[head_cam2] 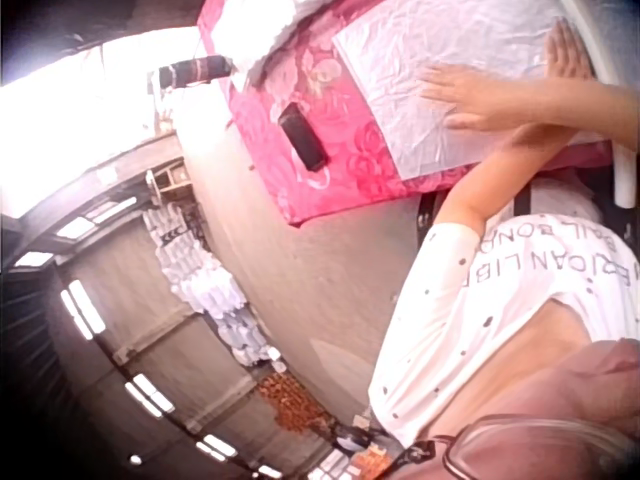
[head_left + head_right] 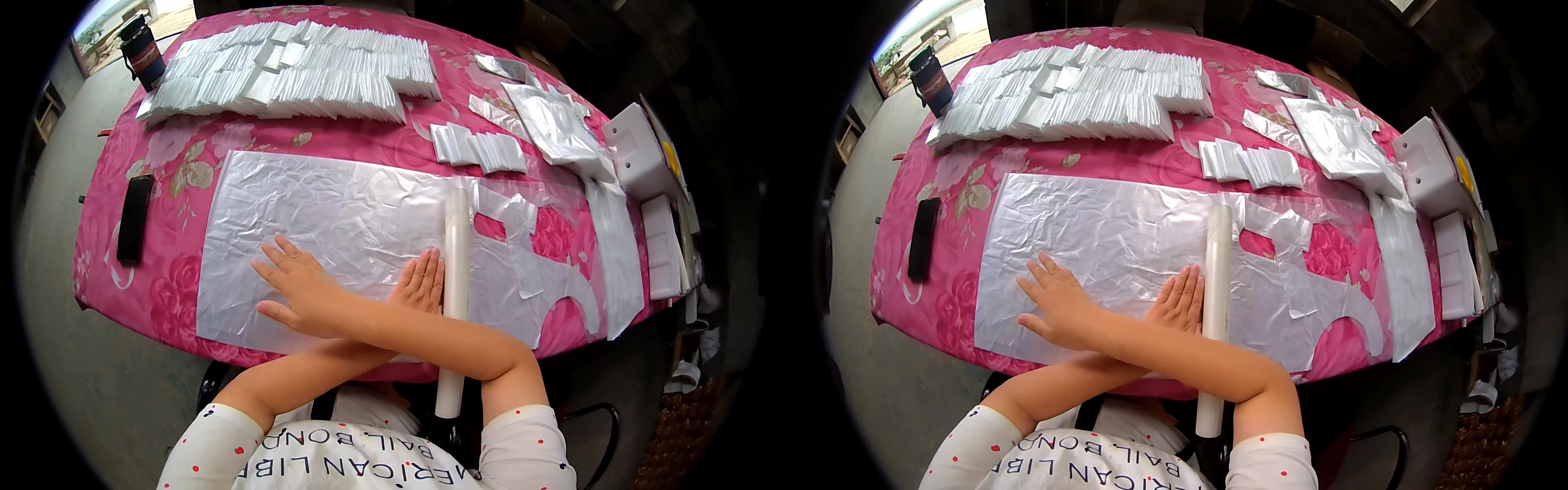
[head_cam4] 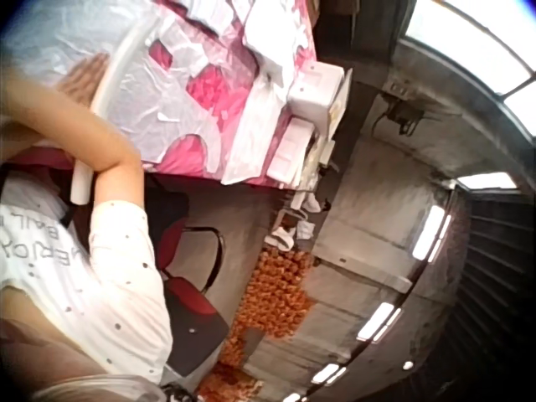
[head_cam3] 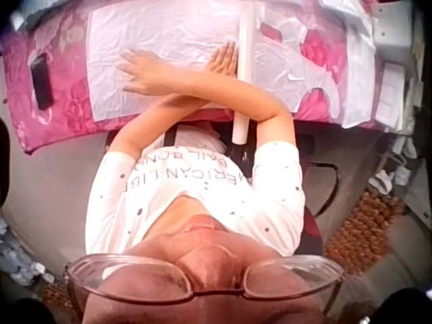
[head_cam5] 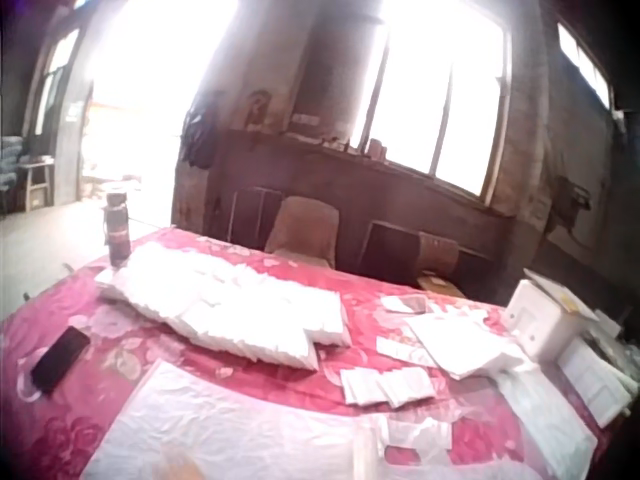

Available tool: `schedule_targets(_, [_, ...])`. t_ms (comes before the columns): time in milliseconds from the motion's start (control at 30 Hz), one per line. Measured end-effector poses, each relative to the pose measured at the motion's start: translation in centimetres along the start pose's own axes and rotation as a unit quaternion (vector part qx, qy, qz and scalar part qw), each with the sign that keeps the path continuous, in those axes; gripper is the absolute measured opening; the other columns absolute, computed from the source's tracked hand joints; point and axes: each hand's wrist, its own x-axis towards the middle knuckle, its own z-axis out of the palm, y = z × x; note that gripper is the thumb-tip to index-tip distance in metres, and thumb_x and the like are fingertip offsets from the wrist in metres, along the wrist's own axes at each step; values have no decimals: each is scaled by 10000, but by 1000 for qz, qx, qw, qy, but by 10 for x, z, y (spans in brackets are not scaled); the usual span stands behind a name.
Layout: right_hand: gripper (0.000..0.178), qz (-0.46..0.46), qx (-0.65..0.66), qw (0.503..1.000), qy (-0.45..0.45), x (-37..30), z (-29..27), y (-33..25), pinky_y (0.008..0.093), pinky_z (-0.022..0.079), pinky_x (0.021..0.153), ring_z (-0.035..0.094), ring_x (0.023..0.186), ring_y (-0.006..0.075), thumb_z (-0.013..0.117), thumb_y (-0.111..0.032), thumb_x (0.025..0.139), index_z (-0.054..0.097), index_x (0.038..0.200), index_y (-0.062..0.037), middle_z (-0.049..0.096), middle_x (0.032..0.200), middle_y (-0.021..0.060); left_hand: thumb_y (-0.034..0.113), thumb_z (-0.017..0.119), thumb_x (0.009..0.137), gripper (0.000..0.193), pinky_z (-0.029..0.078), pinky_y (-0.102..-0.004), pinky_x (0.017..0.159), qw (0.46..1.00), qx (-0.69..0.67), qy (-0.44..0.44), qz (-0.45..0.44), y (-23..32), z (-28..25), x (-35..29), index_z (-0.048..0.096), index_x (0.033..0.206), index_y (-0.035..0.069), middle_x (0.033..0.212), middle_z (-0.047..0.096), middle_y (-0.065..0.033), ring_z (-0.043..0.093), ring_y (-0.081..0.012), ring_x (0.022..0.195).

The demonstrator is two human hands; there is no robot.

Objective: The person unrolls a roll of clear plastic wrap on a pink table, tears off a sheet, and wraps small white rectangular items. The wrapped items are stacked on the table. The person repeats this process multiple times.

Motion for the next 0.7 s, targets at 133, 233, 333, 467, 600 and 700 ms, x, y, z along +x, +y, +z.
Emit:
schedule_targets(133, [530,28,-70,993,88,-70,-52,5,445,219,1075,227,1347,362,530,-342,881,450,1294,-19,360,1398,177,178,397,844,537,209,-459,1087,988,-138,57,-46,-5,-10,2,354,1327,-53,1394,339,-237,308,-370,1312])
schedule_targets(233, [457,78,-108,969,206,-135,-87,9,438,281,1044,338,1294,367,527,-328,890,527,1215,-7,459,1325,170,140,402,863,498,269,-420,1059,932,-341,89,-83,-18,-33,20,360,1341,4,1366,387,-193,369,-335,1271])
schedule_targets(333, [428,118,-150,954,231,-179,-100,18,438,327,1016,406,1243,372,569,-270,856,545,1185,4,487,1293,177,174,392,922,446,390,-353,946,776,-582,36,-239,-38,-48,55,352,1325,-13,1281,463,-160,472,-244,1149])
schedule_targets(467, [431,149,-152,956,204,-210,-98,32,426,333,1017,410,1239,367,555,-281,865,540,1187,6,486,1293,178,312,350,956,514,403,-323,902,508,-756,-10,-413,-51,-39,97,325,1316,-55,1244,488,-151,503,-207,1064])
schedule_targets(600, [461,138,-136,967,165,-218,-97,39,420,334,1018,412,1238,359,546,-297,864,518,1217,-1,464,1318,173,415,305,959,609,402,-317,897,425,-774,-79,-463,-67,-31,107,292,1319,-76,1227,501,-146,514,-208,1019])
schedule_targets(700, [500,121,-127,974,140,-215,-98,42,427,311,1033,394,1256,351,544,-317,860,493,1252,-11,439,1348,156,420,293,960,601,422,-330,889,423,-762,-85,-483,-71,-37,109,300,1314,-66,1236,501,-158,516,-221,1057])
